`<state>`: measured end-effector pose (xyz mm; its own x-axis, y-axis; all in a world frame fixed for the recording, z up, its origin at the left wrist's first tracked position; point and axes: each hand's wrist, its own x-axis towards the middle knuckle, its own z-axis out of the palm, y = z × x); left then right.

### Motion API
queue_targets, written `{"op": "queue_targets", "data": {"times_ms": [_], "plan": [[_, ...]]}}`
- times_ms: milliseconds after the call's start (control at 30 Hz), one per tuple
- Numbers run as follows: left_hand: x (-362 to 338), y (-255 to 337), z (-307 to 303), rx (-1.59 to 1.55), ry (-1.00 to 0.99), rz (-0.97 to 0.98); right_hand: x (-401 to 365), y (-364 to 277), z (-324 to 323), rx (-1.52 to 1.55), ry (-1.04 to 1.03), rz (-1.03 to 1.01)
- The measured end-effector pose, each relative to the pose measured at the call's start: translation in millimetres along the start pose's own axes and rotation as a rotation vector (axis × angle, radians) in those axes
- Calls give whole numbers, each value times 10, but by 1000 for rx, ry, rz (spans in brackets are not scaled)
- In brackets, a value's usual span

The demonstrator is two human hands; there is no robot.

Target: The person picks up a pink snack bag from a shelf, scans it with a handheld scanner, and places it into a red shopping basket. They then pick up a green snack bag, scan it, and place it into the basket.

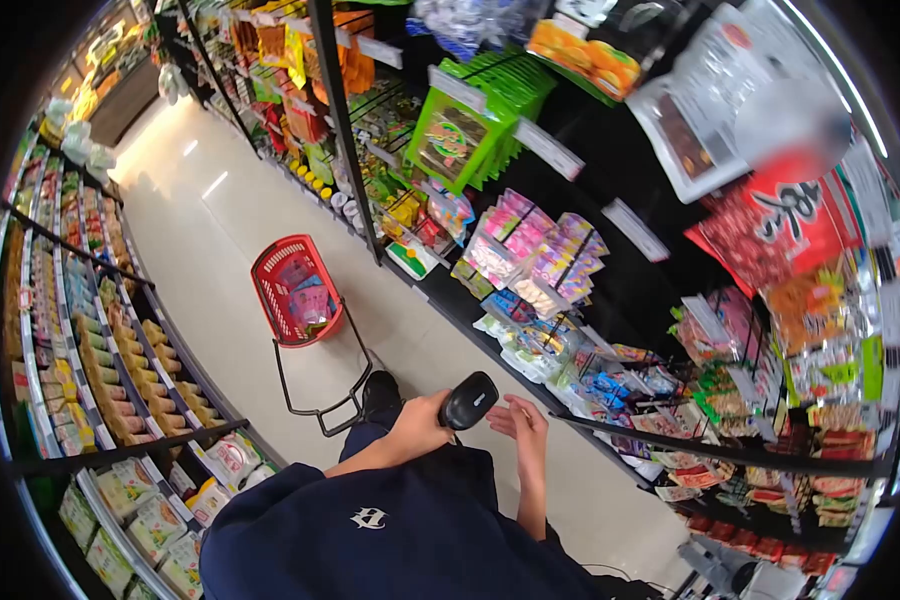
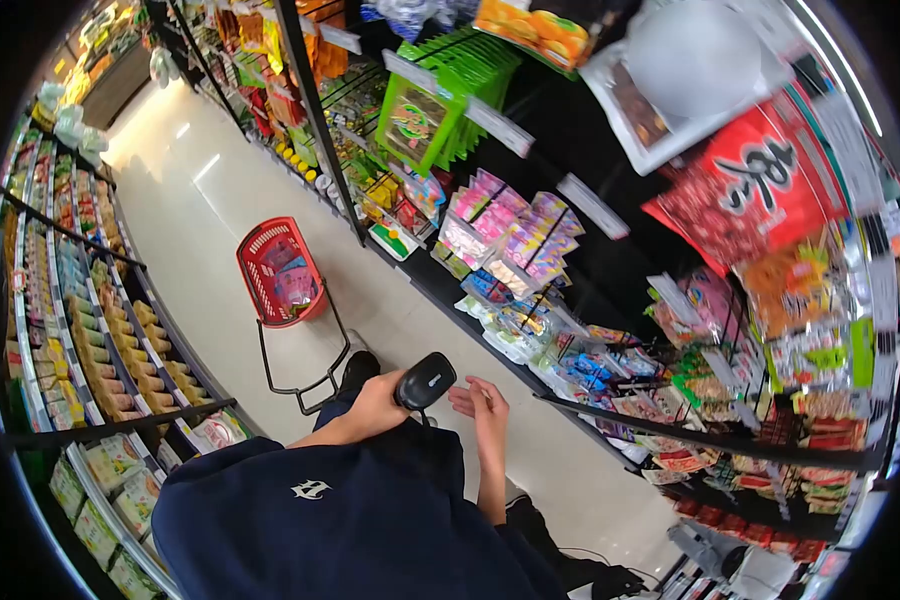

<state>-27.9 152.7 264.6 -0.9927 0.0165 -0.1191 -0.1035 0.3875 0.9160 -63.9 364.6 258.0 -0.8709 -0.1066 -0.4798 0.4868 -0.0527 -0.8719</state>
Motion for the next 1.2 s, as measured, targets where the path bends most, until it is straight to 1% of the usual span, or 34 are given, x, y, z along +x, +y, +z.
{"op": "queue_targets", "data": {"times_ms": [100, 167, 200, 233, 300, 400, 433, 500, 567, 633, 700, 733, 767, 800, 833, 933, 1000, 1033, 1100, 1167, 1200], "plan": [[199, -56, -320, -37, 63, -62, 341, -234, 318, -20, -24, -54], [343, -137, -494, -68, 93, -89, 554, -392, 528, -17, -18, -55], [423, -168, -597, -88, 116, -109, 655, -465, 630, -10, 16, -103], [506, -197, -704, -90, 117, -113, 751, -534, 740, -1, 50, -150], [647, -263, -926, -100, 119, -119, 956, -650, 926, 9, 58, -147], [829, -430, -1232, -93, 122, -102, 1261, -811, 1171, -21, 129, -208], [875, -464, -1348, -94, 96, -108, 1380, -844, 1238, -17, 129, -227], [974, -511, -1557, -127, 166, -135, 1592, -966, 1383, -35, 132, -270], [1064, -595, -1758, -146, 155, -142, 1813, -1103, 1550, -27, 163, -282], [1131, -653, -1942, -154, 211, -155, 2043, -1241, 1661, -32, 166, -290], [1168, -738, -2019, -116, 229, -170, 2282, -1377, 1783, -69, 180, -381], [1176, -738, -2084, -97, 245, -192, 2363, -1477, 1869, -63, 171, -381], [1184, -743, -2150, -74, 265, -212, 2431, -1600, 1937, -61, 196, -428], [1205, -768, -2163, -107, 289, -190, 2498, -1688, 1979, -61, 219, -477], [1232, -789, -2164, -102, 308, -191, 2590, -1713, 1987, -57, 200, -480], [1305, -769, -2110, -126, 366, -202, 2885, -1768, 1982, -46, 192, -609], [1363, -691, -2118, -72, 354, -207, 2929, -1806, 1987, -64, 168, -590], [1389, -640, -2132, -61, 381, -205, 2920, -1839, 2013, -88, 171, -564], [1435, -554, -2146, -61, 355, -195, 2937, -1850, 2014, -36, 149, -555], [1486, -518, -2141, -73, 375, -203, 3031, -1795, 1936, -131, 155, -620], [1514, -531, -2124, -69, 395, -186, 3022, -1814, 1986, -95, 150, -651]]}}
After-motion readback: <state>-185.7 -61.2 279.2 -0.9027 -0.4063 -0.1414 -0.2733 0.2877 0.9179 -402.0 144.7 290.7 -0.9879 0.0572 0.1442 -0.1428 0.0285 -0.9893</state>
